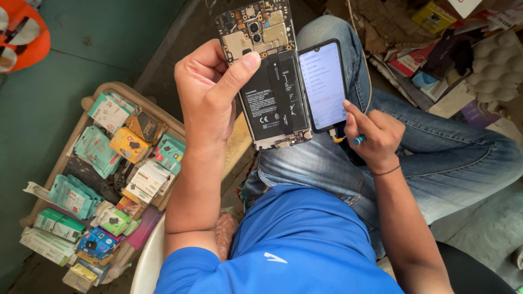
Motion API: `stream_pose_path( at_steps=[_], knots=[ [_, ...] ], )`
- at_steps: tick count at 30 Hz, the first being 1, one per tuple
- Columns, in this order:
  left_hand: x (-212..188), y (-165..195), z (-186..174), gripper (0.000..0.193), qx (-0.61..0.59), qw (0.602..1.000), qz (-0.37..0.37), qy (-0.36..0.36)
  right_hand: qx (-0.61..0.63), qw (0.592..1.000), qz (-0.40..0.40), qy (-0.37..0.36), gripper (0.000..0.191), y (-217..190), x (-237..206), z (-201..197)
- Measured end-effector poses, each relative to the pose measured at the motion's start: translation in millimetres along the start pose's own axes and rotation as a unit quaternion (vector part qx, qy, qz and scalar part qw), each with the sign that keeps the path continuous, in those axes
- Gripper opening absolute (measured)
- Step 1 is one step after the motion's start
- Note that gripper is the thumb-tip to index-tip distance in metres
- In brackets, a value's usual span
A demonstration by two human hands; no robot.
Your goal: The person sits on a chair holding a disassembled smartphone with its back cover removed, exposing the battery and internal board. They tap and swipe on a second phone's screen, then use a blue screwdriver to pry and work around the battery of the disassembled phone, reach up to a shelf for an item, and continue prying at the battery edge by hand.
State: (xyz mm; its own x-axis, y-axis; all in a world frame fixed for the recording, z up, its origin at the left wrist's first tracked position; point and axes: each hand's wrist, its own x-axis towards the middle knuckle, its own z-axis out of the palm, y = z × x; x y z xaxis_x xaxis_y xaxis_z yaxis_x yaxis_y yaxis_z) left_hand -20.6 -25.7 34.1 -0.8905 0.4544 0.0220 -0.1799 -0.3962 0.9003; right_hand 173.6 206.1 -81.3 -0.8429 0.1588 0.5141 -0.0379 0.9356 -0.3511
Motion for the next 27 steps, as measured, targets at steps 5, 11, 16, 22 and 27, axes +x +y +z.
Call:
stream_pose_path(
  at_steps=[5,11,16,22,27],
  knots=[
    [-0.6,-0.2,-1.1,0.013,0.004,1.000,0.001,0.001,0.009,1.000,-0.008,-0.003,0.025,-1.9,0.7,0.0],
    [-0.3,-1.0,-1.4,0.012,0.005,1.000,0.003,0.002,0.027,0.999,-0.025,0.002,0.027,-4.3,-0.6,1.9],
    [-0.4,-1.9,-1.3,0.011,0.001,1.000,0.006,0.000,0.036,0.999,-0.024,0.000,0.027,-6.0,0.5,2.2],
    [-1.5,-1.3,-1.1,0.012,0.009,1.000,0.004,0.003,0.040,0.998,-0.050,-0.013,0.032,-10.9,5.0,2.8],
    [-0.9,-0.4,-0.5,0.013,0.001,1.000,0.001,0.003,0.041,0.997,-0.057,-0.019,0.032,-15.4,10.8,5.3]
  ],
)
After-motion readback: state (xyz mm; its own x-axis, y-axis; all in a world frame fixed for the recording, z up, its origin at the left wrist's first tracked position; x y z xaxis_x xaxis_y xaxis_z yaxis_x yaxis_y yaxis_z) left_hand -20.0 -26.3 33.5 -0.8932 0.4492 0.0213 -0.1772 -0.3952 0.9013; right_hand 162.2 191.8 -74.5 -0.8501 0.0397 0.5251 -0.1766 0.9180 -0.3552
